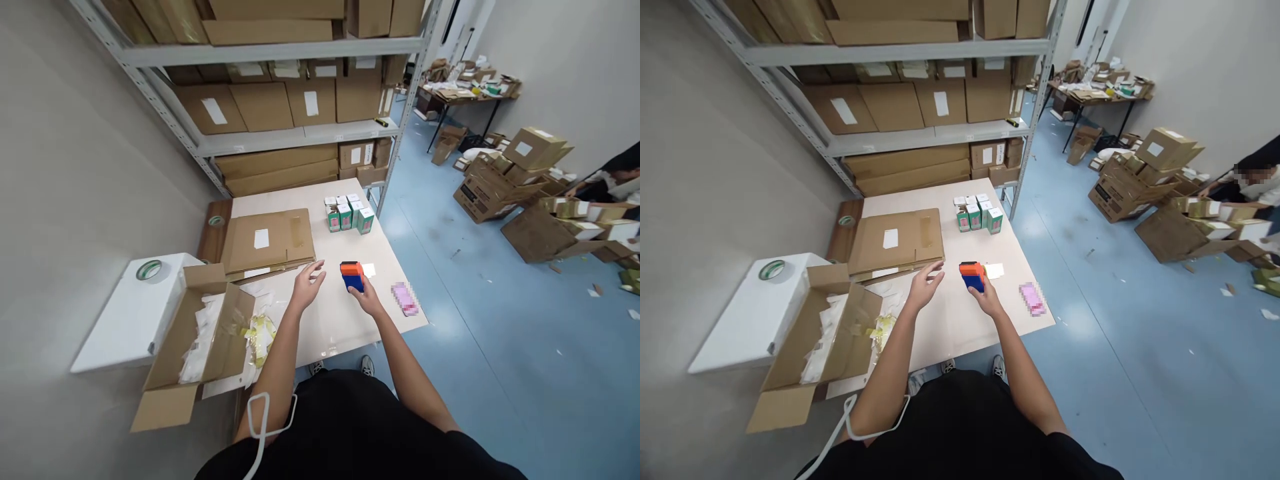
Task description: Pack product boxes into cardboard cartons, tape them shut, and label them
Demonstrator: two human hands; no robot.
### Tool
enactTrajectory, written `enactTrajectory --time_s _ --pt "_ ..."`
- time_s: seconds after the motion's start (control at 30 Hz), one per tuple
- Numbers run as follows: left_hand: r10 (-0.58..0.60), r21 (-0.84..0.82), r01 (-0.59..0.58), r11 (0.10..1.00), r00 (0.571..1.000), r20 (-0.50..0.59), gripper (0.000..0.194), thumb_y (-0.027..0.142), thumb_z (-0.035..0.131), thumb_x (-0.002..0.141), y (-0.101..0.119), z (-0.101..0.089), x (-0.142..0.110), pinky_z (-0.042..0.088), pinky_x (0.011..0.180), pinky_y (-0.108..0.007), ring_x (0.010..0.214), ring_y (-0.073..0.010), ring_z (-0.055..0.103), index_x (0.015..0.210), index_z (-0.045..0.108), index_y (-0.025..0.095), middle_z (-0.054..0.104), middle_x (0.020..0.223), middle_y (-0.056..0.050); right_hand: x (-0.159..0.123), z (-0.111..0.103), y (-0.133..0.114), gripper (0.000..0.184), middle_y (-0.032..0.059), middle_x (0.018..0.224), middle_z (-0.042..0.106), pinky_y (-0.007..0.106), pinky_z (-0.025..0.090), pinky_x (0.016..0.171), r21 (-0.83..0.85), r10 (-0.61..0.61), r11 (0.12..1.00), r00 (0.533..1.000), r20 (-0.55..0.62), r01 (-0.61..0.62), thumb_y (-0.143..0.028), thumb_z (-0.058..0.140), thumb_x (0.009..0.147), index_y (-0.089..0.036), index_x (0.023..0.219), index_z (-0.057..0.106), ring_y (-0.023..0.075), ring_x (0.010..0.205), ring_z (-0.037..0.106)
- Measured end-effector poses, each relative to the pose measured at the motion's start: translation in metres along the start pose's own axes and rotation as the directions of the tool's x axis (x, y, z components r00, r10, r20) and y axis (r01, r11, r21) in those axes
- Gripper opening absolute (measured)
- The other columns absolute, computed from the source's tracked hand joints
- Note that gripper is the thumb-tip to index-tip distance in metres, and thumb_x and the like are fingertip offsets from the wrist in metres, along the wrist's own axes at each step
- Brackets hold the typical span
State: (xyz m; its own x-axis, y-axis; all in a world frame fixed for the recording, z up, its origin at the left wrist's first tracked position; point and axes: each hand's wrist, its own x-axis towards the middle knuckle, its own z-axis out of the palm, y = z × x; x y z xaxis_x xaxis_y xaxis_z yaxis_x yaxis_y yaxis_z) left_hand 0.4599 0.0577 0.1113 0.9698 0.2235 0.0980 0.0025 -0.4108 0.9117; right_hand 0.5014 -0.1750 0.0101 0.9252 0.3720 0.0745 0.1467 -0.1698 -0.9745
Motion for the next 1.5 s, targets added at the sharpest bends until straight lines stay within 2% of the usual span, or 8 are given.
enactTrajectory --time_s 0.3,0.47,0.63,0.77,0.97,1.13,1.3,1.5 --pt "-0.012 -0.117 0.038 0.992 0.976 0.216 0.044 0.055 0.081 0.079 0.071 -0.012 0.026 0.058 0.09 -0.038 0.098 -0.0256 0.073 0.1 0.081 0.017 0.081 0.104 -0.011 0.002 -0.026 -0.061 0.063 0.0105 0.126 0.072 0.044 0.054 0.097 -0.003 -0.127 0.992 0.975 0.18 0.13 -0.052 0.073 0.091 -0.024 0.145 0.058 0.0316 0.114 0.067" --pt "0.089 0.026 -0.089 0.996 0.996 -0.005 0.025 0.042 0.072 0.085 0.083 0.001 0.012 0.054 0.075 -0.033 0.08 -0.0208 0.07 0.08 0.078 0.018 0.078 0.084 -0.006 -0.002 -0.033 -0.071 0.049 0.0052 0.104 0.073 0.036 0.056 0.078 0.06 -0.079 0.996 0.964 0.253 0.066 -0.051 0.072 0.091 -0.023 0.131 0.064 0.0233 0.087 0.068" --pt "0.184 0.149 -0.15 0.977 0.951 -0.247 0.019 0.03 0.064 0.091 0.085 0.009 0.001 0.053 0.074 -0.031 0.08 -0.0189 0.069 0.08 0.076 0.021 0.076 0.084 -0.004 -0.008 -0.042 -0.062 0.043 0.004 0.099 0.071 0.034 0.055 0.075 0.096 -0.046 0.995 0.96 0.277 0.02 -0.051 0.073 0.088 -0.022 0.119 0.065 0.0216 0.084 0.066" --pt "0.284 0.264 -0.216 0.94 0.923 -0.259 0.019 0.031 0.065 0.096 0.084 -0.004 -0.005 0.054 0.075 -0.031 0.079 -0.0187 0.069 0.085 0.078 0.022 0.076 0.084 -0.004 -0.015 -0.035 -0.044 0.044 0.0043 0.099 0.072 0.036 0.054 0.079 0.086 0.011 0.996 0.959 0.284 -0.037 -0.054 0.073 0.087 -0.021 0.115 0.065 0.0232 0.088 0.066" --pt "0.495 0.607 -0.317 0.729 0.856 -0.148 0.022 0.028 0.06 0.102 0.079 -0.015 -0.035 0.057 0.093 -0.04 0.108 -0.025 0.07 0.107 0.081 0.028 0.078 0.12 -0.008 -0.003 0.009 -0.047 0.049 0.0049 0.096 0.073 0.039 0.055 0.079 -0.017 0.127 0.992 0.985 0.116 -0.126 -0.062 0.068 0.085 -0.023 0.113 0.065 0.0264 0.087 0.067" --pt "0.549 0.766 -0.209 0.609 0.807 -0.216 0.049 0.024 0.062 0.099 0.059 -0.035 -0.078 0.057 0.102 -0.045 0.138 -0.033 0.059 0.148 0.062 0.032 0.036 0.171 -0.01 0.023 0.052 -0.087 0.054 0.0064 0.106 0.075 0.039 0.053 0.084 -0.069 0.059 0.996 0.994 0.092 -0.053 -0.062 0.066 0.087 -0.024 0.126 0.061 0.0281 0.095 0.069" --pt "0.641 0.751 -0.136 0.646 0.63 -0.438 0.083 0.024 0.067 0.097 0.034 -0.087 -0.106 0.058 0.104 -0.046 0.14 -0.0328 0.059 0.168 0.025 0.033 0.021 0.175 -0.018 0.044 0.117 -0.13 0.05 0.0066 0.099 0.074 0.037 0.051 0.081 -0.114 0.025 0.993 0.991 0.134 -0.01 -0.063 0.064 0.088 -0.022 0.116 0.062 0.0275 0.09 0.068" --pt "0.403 0.481 0.049 0.875 0.476 -0.782 0.066 0.033 0.062 0.101 0.019 -0.179 -0.146 0.058 0.105 -0.044 0.148 -0.034 0.049 0.162 0.04 0.024 0.034 0.17 -0.019 0.058 0.218 -0.149 0.035 0.0058 0.097 0.071 0.038 0.05 0.079 -0.129 -0.023 0.99 0.956 0.291 0.063 -0.048 0.058 0.088 -0.023 0.112 0.06 0.0278 0.088 0.063"
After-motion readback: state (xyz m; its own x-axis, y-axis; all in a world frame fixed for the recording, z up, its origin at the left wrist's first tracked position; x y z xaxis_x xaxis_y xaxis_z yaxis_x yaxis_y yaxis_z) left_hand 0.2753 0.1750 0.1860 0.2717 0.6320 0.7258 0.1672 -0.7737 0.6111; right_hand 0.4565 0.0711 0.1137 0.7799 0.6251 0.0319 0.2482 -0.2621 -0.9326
